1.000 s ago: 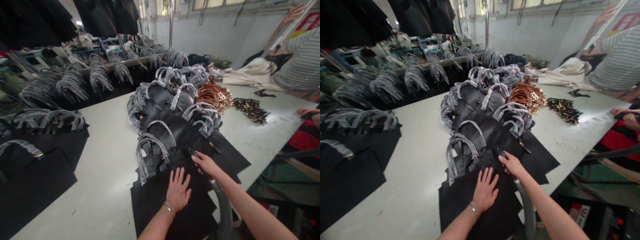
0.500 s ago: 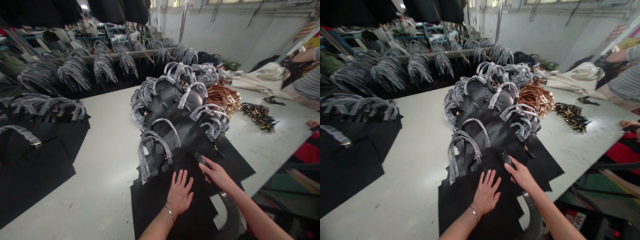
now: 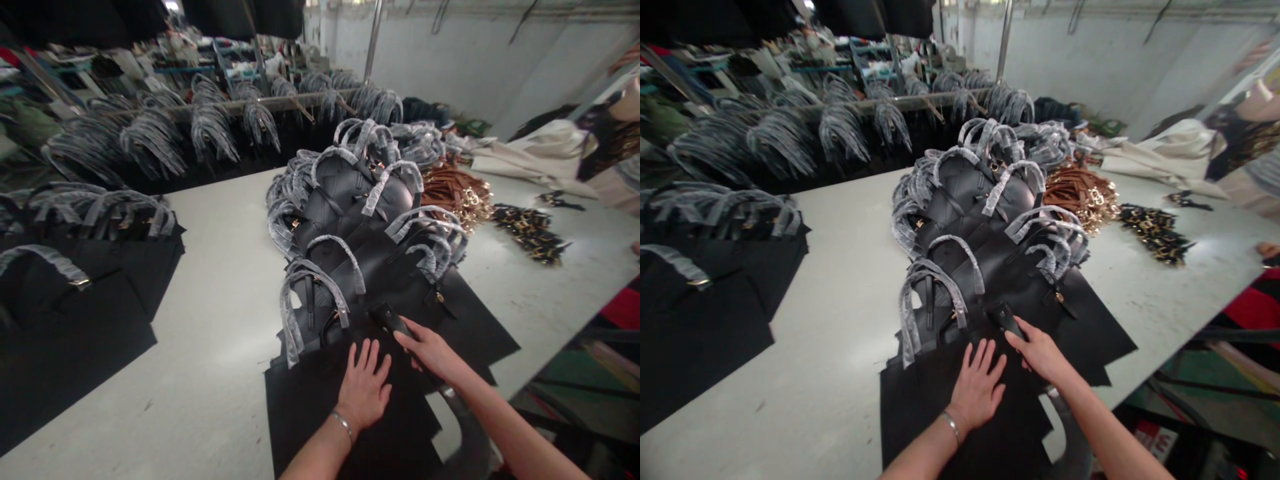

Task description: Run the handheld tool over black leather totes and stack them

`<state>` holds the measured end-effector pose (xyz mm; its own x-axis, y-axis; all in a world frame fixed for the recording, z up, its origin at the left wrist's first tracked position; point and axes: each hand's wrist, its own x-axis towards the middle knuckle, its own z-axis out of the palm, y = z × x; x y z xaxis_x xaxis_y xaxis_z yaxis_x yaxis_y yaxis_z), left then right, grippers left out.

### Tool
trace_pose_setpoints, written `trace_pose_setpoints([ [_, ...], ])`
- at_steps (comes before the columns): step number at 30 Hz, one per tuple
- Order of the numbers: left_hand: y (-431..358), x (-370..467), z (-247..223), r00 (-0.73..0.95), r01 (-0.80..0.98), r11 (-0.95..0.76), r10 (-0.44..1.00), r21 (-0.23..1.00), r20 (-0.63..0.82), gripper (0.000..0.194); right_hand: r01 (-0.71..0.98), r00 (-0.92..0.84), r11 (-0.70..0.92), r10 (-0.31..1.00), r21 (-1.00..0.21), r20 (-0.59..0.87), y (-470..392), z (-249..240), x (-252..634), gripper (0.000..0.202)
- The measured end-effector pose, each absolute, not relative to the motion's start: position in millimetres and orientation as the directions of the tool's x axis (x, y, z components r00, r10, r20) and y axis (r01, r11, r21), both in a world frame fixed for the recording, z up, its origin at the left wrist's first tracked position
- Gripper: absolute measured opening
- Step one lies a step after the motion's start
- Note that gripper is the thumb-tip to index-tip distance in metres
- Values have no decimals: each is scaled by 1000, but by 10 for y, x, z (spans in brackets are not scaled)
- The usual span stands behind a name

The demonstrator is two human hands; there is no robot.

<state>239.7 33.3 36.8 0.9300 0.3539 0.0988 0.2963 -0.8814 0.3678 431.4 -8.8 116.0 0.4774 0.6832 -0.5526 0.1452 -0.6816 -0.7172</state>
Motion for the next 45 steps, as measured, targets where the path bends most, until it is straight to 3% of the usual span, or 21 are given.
trace_pose_setpoints([
  [9, 332, 2397, 364, 923, 294, -870, 366, 394, 120, 55, 86, 492, -647, 689, -757, -533, -150, 1186, 4271, 58],
  [20, 332, 2405, 348, 920, 306, -874, 374, 377, 119, 55, 168, 496, -666, 694, -726, -522, 58, 1153, 4241, 58],
  [26, 330, 2400, 324, 921, 303, -886, 367, 352, 131, 57, 205, 373, -702, 700, -682, -608, -232, 1220, 4165, 58],
  [32, 291, 2392, 239, 911, 300, -897, 370, 325, 181, 52, 262, 465, -673, 716, -692, -520, -115, 1196, 4058, 60],
  [39, 265, 2362, 167, 896, 283, -902, 370, 327, 245, 45, 237, 401, -721, 683, -651, -610, -465, 1184, 4080, 60],
  [45, 259, 2364, 198, 899, 303, -900, 379, 312, 221, 45, 258, 533, -643, 717, -721, -450, -56, 1179, 4011, 57],
])
